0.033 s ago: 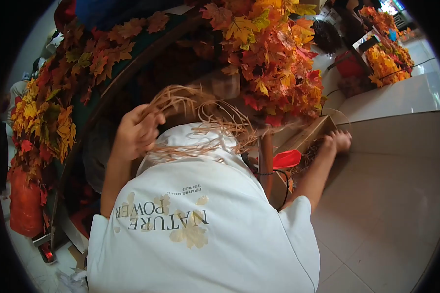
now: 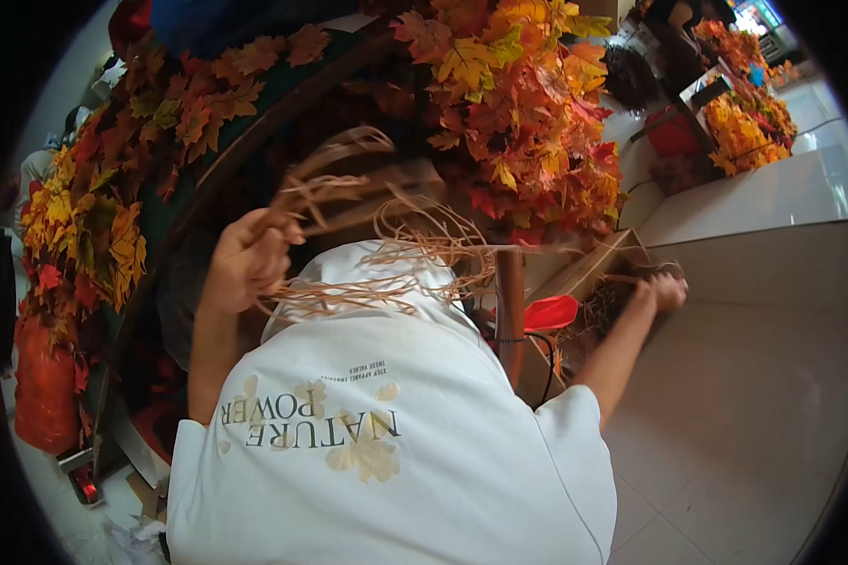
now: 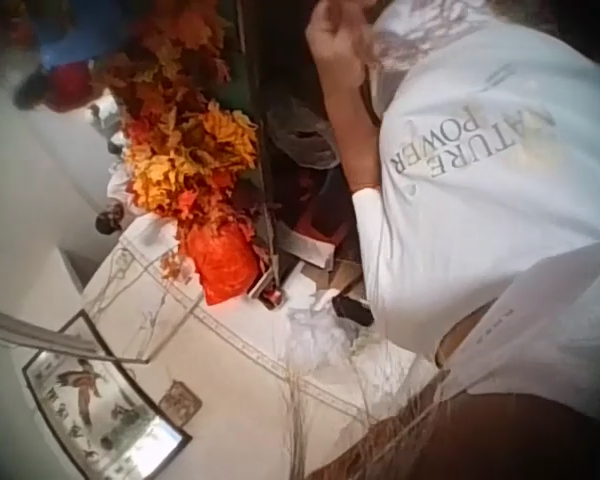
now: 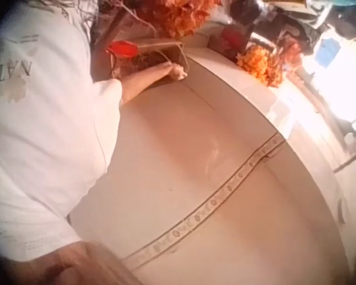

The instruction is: Assembling artificial autumn leaf garlands by attaching leaves to a vine.

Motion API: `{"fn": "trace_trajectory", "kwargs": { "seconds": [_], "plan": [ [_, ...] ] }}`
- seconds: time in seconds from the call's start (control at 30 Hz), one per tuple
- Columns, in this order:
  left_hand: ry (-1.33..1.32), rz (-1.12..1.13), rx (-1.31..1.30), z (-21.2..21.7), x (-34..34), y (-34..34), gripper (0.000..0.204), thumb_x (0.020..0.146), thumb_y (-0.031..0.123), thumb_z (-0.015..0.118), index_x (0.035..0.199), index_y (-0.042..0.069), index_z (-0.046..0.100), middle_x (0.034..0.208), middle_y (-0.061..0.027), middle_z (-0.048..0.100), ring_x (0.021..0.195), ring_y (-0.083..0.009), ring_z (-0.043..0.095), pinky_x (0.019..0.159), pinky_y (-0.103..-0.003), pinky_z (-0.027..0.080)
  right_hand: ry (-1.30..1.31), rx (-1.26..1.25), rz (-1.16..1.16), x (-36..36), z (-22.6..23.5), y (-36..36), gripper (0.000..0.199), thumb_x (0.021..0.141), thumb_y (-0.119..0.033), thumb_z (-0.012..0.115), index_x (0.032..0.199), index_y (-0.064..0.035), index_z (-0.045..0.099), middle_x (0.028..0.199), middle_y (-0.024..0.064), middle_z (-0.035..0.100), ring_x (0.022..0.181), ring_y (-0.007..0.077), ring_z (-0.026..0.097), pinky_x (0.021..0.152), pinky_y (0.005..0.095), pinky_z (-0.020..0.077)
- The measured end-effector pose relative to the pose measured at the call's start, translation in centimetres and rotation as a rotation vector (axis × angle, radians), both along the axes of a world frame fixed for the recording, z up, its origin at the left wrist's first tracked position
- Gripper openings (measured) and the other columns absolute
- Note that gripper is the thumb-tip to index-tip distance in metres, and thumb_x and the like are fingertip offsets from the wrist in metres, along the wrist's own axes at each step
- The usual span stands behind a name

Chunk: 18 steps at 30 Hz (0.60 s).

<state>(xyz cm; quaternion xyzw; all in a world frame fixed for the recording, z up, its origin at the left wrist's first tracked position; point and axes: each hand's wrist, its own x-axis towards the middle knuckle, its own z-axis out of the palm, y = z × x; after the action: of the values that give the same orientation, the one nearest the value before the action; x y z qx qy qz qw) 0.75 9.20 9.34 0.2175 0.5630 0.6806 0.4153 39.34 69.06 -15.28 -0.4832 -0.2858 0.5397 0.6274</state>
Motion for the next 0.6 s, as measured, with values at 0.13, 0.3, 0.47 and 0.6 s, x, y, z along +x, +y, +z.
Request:
{"fn": "trace_trajectory", "kwargs": {
  "seconds": [0.13, 0.3, 0.47, 0.6],
  "plan": [
    [-0.155, 0.041, 0.089, -1.5, -1.9, -2.3, 0.028, 0.096, 0.03, 0.047, 0.095, 0.003, 0.054, 0.048, 0.0064, 0.029, 0.036, -0.0021, 0.024, 0.034, -0.018, 0.023, -0.536, 0.086, -0.555, 8.6, 9.7, 2.9, 0.026, 0.082, -0.015, 0.042, 0.071, -0.0024, 0.062, 0.066, 0.0116, 0.059, 0.055, 0.0207, 0.057, 0.043, 0.0339, 0.0463],
    [-0.301, 0.23, 0.28, -4.0, -4.3, -0.7, 0.022, 0.097, 0.029, 0.045, 0.091, 0.008, 0.049, 0.051, 0.0053, 0.027, 0.042, -0.0054, 0.03, 0.041, -0.018, 0.031, -0.18, -0.035, 0.259, 13.7, 14.8, 6.1, 0.018, 0.085, -0.015, 0.047, 0.075, -0.0071, 0.059, 0.061, 0.0038, 0.054, 0.045, 0.0119, 0.044, 0.037, 0.0269, 0.0362],
    [-0.163, 0.33, 0.41, -0.8, -5.8, 1.4, 0.023, 0.096, 0.03, 0.049, 0.09, 0.008, 0.049, 0.052, 0.0059, 0.027, 0.042, -0.0054, 0.028, 0.042, -0.02, 0.031, -1.107, -0.558, 1.141, 8.2, 12.3, 5.3, 0.019, 0.09, -0.027, 0.05, 0.083, -0.0114, 0.06, 0.059, 0.0002, 0.053, 0.044, 0.0131, 0.045, 0.041, 0.0278, 0.0394],
    [-0.23, 0.207, 0.381, -0.6, -5.2, 3.8, 0.025, 0.096, 0.03, 0.047, 0.089, 0.007, 0.051, 0.051, 0.0065, 0.026, 0.04, -0.0035, 0.026, 0.037, -0.018, 0.028, -1.336, 0.187, 1.23, 7.1, 6.7, 7.1, 0.024, 0.084, -0.008, 0.062, 0.107, -0.0057, 0.06, 0.096, 0.0079, 0.064, 0.082, 0.0173, 0.063, 0.066, 0.0292, 0.0525]
  ]
}}
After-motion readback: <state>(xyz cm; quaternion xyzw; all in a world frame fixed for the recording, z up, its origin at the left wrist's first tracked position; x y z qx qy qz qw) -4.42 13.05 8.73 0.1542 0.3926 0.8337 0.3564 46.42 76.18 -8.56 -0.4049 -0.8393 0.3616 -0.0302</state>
